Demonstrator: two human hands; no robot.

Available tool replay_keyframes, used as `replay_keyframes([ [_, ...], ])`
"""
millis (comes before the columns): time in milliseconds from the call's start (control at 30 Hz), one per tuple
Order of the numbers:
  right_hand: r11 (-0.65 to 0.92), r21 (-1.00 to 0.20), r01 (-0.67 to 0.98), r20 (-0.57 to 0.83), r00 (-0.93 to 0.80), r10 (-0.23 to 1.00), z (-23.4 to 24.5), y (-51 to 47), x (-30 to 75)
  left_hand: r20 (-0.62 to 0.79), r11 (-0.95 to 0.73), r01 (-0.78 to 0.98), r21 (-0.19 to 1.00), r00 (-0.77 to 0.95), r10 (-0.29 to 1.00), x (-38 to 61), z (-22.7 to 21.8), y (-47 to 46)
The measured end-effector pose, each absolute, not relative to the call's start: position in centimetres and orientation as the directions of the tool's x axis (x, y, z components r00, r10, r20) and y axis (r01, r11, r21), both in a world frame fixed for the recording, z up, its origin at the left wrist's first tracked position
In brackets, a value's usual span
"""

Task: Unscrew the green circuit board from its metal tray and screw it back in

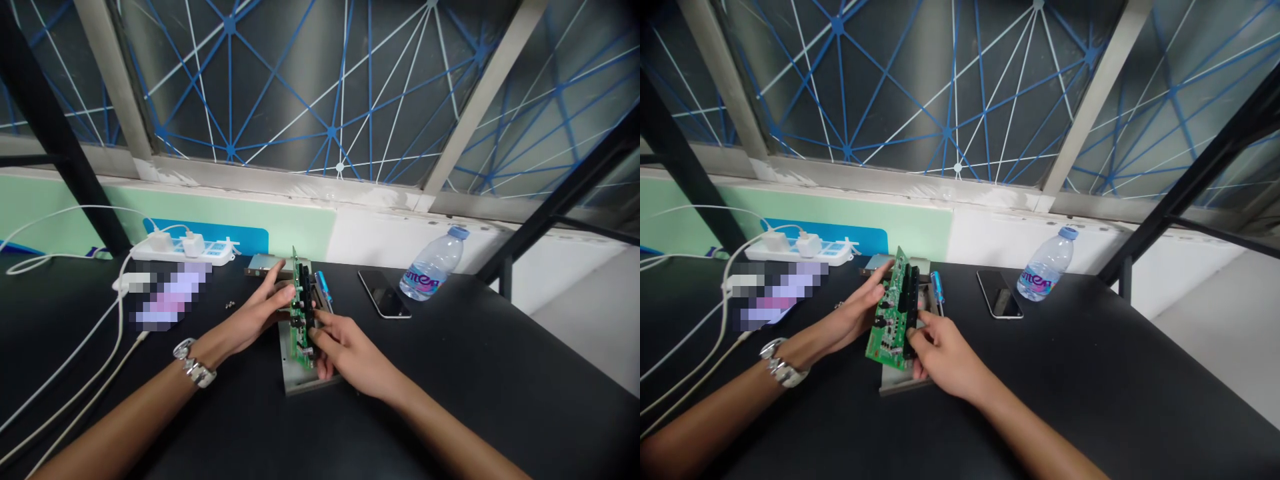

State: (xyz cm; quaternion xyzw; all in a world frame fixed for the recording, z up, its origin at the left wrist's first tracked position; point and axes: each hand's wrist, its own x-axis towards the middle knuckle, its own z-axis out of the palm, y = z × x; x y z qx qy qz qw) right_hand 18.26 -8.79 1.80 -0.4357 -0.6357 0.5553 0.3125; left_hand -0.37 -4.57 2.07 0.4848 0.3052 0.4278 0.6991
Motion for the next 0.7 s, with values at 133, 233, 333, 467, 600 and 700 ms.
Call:
replay_keyframes([
  [133, 0.034, -0.972, 0.233, -0.07, -0.424, 0.903, 1.5, -9.0, 18.2, 0.074, 0.048, -0.252, 0.966, 0.455, 0.887, -0.3, 2.0, -4.8],
  [233, 0.044, -0.976, 0.213, -0.052, -0.424, 0.904, 1.3, -9.2, 18.3, 0.176, -0.138, -0.121, 0.983, 0.413, 0.894, -0.2, 1.6, -4.7],
  [333, -0.004, -0.985, 0.172, -0.075, -0.412, 0.908, 1.1, -9.2, 18.5, 0.318, -0.35, 0.042, 0.936, 0.325, 0.891, -0.4, 1.1, -4.2],
  [467, -0.048, -0.99, 0.133, -0.095, -0.374, 0.923, 1.1, -9.1, 18.7, 0.509, -0.554, 0.221, 0.803, 0.23, 0.83, -0.8, 1.2, -3.3],
  [600, -0.074, -0.994, 0.086, -0.1, -0.352, 0.93, 1.8, -9.2, 18.4, 0.571, -0.626, 0.317, 0.713, 0.257, 0.78, -1.2, 1.9, -2.9],
  [700, -0.114, -0.993, 0.004, -0.107, -0.383, 0.918, 2.6, -9.4, 18.2, 0.526, -0.573, 0.276, 0.771, 0.23, 0.819, -1.1, 2.0, -2.8],
])
